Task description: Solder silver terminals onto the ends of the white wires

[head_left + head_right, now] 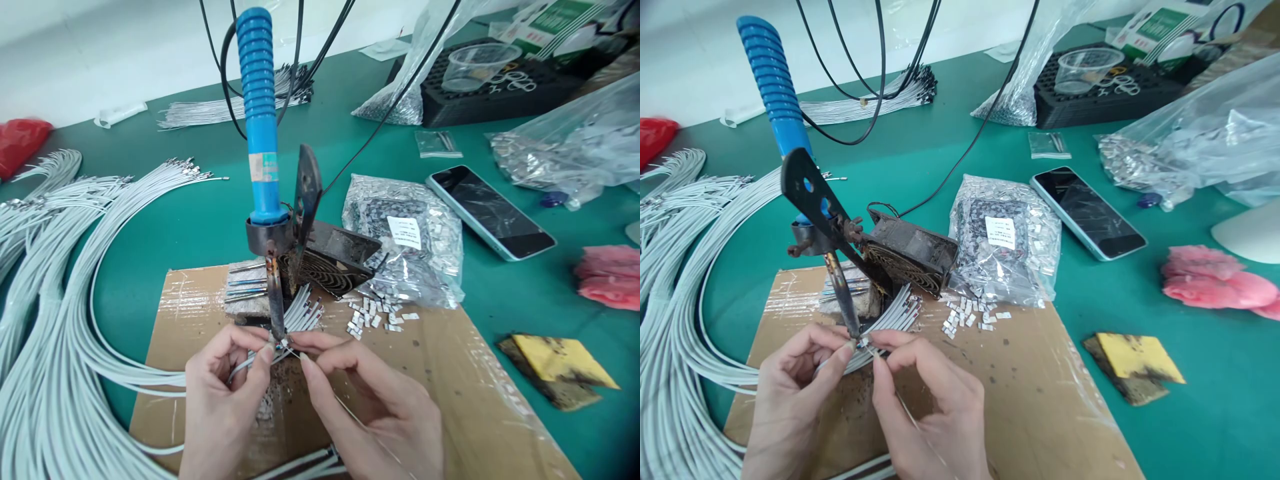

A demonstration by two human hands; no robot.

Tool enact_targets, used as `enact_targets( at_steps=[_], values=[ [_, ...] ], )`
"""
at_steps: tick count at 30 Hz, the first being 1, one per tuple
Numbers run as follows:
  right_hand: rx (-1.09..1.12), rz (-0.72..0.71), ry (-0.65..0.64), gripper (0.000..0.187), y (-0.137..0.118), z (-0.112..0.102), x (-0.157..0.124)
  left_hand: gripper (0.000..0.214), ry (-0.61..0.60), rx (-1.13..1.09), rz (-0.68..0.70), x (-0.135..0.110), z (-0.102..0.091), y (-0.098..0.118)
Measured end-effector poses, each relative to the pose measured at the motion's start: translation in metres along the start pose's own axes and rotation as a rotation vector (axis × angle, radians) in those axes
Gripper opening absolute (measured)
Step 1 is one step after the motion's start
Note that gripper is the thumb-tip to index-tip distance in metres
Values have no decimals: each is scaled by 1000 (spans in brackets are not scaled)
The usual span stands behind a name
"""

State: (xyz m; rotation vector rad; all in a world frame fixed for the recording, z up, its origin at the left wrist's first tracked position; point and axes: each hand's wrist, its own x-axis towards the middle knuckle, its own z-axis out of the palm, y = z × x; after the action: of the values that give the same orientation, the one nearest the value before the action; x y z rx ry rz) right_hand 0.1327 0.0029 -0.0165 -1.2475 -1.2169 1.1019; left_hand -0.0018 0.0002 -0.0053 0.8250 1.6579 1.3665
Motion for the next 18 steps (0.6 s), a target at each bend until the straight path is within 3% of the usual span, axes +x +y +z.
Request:
enact_targets(
  at_steps=[18],
  values=[
    [-51,-85,11,16,1,-1,0,14,4,42,67,0,0,2]
  ],
)
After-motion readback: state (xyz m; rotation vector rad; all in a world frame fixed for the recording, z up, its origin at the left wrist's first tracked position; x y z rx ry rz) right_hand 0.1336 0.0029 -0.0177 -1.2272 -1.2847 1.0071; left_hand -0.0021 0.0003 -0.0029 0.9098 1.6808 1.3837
